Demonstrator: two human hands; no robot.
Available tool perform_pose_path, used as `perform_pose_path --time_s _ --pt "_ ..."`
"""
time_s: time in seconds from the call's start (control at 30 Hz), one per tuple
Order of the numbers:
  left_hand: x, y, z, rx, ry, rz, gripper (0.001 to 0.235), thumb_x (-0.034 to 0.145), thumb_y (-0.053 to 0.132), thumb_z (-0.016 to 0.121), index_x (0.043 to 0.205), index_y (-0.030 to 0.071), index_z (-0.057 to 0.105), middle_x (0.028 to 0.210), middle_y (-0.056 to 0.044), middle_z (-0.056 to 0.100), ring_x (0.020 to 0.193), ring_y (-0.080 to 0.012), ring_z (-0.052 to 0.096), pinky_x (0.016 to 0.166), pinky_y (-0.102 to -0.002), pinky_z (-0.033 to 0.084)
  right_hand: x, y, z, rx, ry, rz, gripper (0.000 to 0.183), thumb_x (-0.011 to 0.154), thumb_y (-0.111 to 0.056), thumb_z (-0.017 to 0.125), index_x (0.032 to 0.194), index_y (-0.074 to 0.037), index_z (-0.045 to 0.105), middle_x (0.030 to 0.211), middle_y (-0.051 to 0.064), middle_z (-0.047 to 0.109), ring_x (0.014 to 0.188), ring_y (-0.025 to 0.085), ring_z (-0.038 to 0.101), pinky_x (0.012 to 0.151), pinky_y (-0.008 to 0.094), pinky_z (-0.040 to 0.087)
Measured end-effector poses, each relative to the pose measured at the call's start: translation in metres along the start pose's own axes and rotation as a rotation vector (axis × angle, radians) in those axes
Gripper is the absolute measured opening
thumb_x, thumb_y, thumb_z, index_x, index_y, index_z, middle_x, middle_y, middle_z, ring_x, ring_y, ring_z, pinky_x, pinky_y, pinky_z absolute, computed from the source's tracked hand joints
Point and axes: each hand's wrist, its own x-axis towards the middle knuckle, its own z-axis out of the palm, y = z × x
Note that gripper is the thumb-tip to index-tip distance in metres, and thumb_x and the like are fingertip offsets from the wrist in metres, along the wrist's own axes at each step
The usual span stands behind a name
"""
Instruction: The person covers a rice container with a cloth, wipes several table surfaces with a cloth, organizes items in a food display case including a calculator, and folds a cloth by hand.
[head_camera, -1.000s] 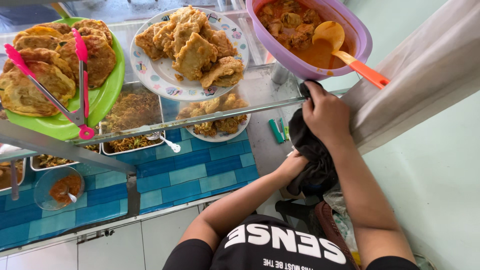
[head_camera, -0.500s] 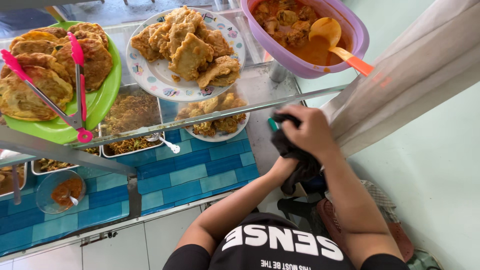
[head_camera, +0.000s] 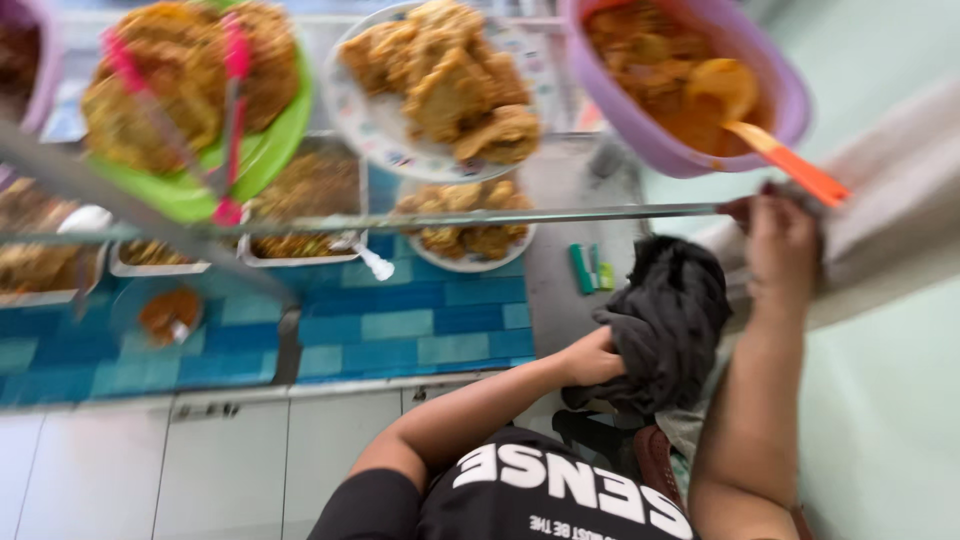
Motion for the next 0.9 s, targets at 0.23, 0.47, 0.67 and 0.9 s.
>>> perform_pose_path --time_s 0.23,0.47,0.67,0.9 --pt "0.002 -0.028 0.007 0.240 0.079 -0.174 0.033 0.085 0.015 0.065 0.111 -0.003 0.073 0.108 -0.015 0.078 0.100 -0.0225 0.068 0.093 -0.037 0.054 0.050 0.020 0.013 0.585 -0.077 0.306 0.044 0.120 -0.046 0.048 0.095 -0.013 0.064 0.078 0.002 0.067 0.066 0.017 0.061 0.057 0.032 0.045" --pt "-0.009 -0.014 -0.009 0.599 -0.037 -0.617 0.055 0.079 0.036 0.064 0.114 -0.005 0.073 0.115 -0.023 0.074 0.103 -0.0339 0.069 0.088 -0.043 0.054 0.061 0.047 0.044 0.563 -0.134 0.314 0.049 0.121 -0.045 0.048 0.094 -0.008 0.064 0.078 0.005 0.067 0.067 0.019 0.061 0.058 0.032 0.045" --pt "-0.025 -0.010 -0.011 0.630 0.043 -0.668 0.064 0.081 0.037 0.066 0.128 -0.007 0.065 0.127 -0.025 0.067 0.113 -0.0358 0.064 0.094 -0.043 0.051 0.067 0.056 0.073 0.524 -0.199 0.296 0.053 0.122 -0.045 0.049 0.092 -0.004 0.064 0.078 0.007 0.067 0.067 0.021 0.061 0.059 0.032 0.045" --pt "-0.047 0.027 -0.001 0.570 0.063 -0.690 0.056 0.079 0.032 0.061 0.118 -0.007 0.070 0.109 -0.022 0.076 0.093 -0.0323 0.073 0.080 -0.042 0.057 0.062 0.063 0.090 0.490 -0.248 0.270 0.058 0.122 -0.044 0.049 0.090 0.002 0.063 0.078 0.010 0.067 0.068 0.023 0.061 0.060 0.032 0.046"
